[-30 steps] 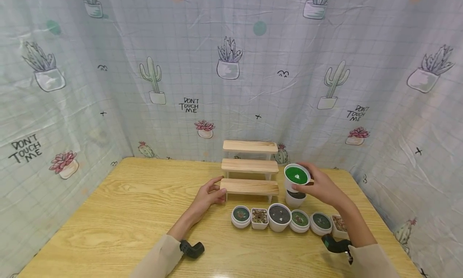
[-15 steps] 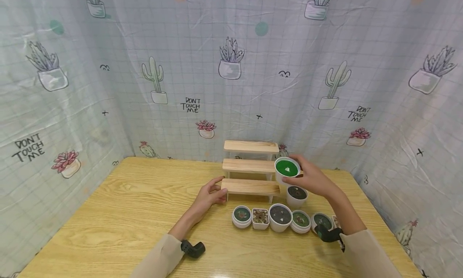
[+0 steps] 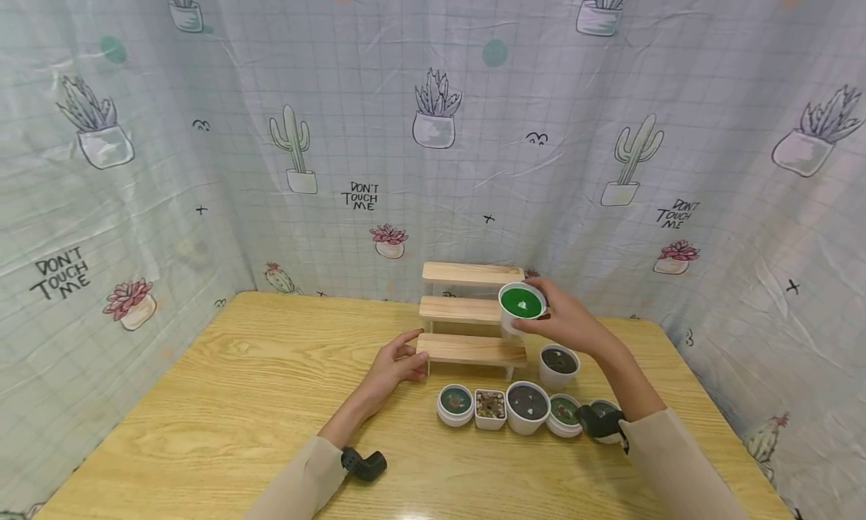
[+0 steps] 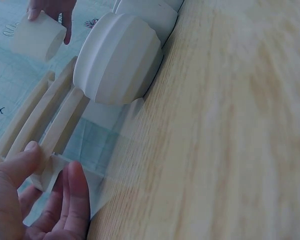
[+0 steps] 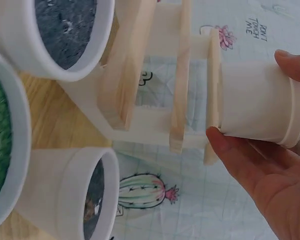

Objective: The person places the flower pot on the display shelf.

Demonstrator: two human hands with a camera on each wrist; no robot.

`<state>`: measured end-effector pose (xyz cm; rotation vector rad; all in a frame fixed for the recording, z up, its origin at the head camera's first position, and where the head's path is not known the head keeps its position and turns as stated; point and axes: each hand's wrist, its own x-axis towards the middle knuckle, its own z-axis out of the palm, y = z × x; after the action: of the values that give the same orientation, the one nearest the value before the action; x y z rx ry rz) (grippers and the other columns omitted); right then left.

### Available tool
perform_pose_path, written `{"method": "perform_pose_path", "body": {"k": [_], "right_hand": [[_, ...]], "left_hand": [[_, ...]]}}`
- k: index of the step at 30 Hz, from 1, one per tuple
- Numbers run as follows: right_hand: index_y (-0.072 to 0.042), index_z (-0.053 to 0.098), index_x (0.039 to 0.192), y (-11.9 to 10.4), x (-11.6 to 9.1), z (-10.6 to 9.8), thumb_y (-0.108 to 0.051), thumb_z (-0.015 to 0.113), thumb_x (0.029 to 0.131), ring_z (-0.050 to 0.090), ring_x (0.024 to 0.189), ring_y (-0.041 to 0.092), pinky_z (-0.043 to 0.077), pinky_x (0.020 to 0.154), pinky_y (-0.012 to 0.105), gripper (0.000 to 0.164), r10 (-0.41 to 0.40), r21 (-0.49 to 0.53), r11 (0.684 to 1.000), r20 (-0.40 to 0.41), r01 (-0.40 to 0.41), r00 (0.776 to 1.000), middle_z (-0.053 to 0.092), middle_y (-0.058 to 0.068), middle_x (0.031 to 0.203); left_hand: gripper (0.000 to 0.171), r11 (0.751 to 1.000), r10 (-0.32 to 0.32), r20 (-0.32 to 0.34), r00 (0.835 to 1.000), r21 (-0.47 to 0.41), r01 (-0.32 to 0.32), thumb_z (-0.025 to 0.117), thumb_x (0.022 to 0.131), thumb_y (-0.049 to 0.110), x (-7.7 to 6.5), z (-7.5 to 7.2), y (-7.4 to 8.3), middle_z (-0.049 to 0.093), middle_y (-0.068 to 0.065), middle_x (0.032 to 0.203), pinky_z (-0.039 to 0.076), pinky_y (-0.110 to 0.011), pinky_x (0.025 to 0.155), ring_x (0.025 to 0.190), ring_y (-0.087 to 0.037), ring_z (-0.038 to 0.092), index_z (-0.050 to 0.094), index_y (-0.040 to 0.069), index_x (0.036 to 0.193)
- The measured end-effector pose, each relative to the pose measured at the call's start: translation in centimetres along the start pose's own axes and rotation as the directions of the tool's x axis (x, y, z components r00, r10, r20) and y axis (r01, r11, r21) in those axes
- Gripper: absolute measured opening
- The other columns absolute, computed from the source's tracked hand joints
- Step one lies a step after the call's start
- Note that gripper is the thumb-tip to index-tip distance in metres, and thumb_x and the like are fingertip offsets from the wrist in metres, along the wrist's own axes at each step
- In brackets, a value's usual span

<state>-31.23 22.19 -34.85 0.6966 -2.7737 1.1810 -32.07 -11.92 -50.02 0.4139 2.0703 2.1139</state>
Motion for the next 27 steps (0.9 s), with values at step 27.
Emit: {"method": "perform_pose_path", "body": {"k": [27], "right_hand": [[-0.006, 0.045, 0.147, -1.3, 4.7, 1.8, -0.034, 0.083, 0.087, 0.065, 0.111, 0.03, 0.055, 0.09, 0.04, 0.076, -0.001, 0.006, 1.0, -0.081, 0.002, 0.997, 0.063, 0.016, 0.132]], "left_hand": [[0.068, 1.0, -0.004, 0.008, 1.0, 0.001, 0.004, 0.07, 0.101, 0.022, 0.1, 0.0, -0.1, 0.064, -0.006, 0.106, 0.064, -0.031, 0.082, 0.087, -0.016, 0.072, 0.037, 0.012, 0.159]]}}
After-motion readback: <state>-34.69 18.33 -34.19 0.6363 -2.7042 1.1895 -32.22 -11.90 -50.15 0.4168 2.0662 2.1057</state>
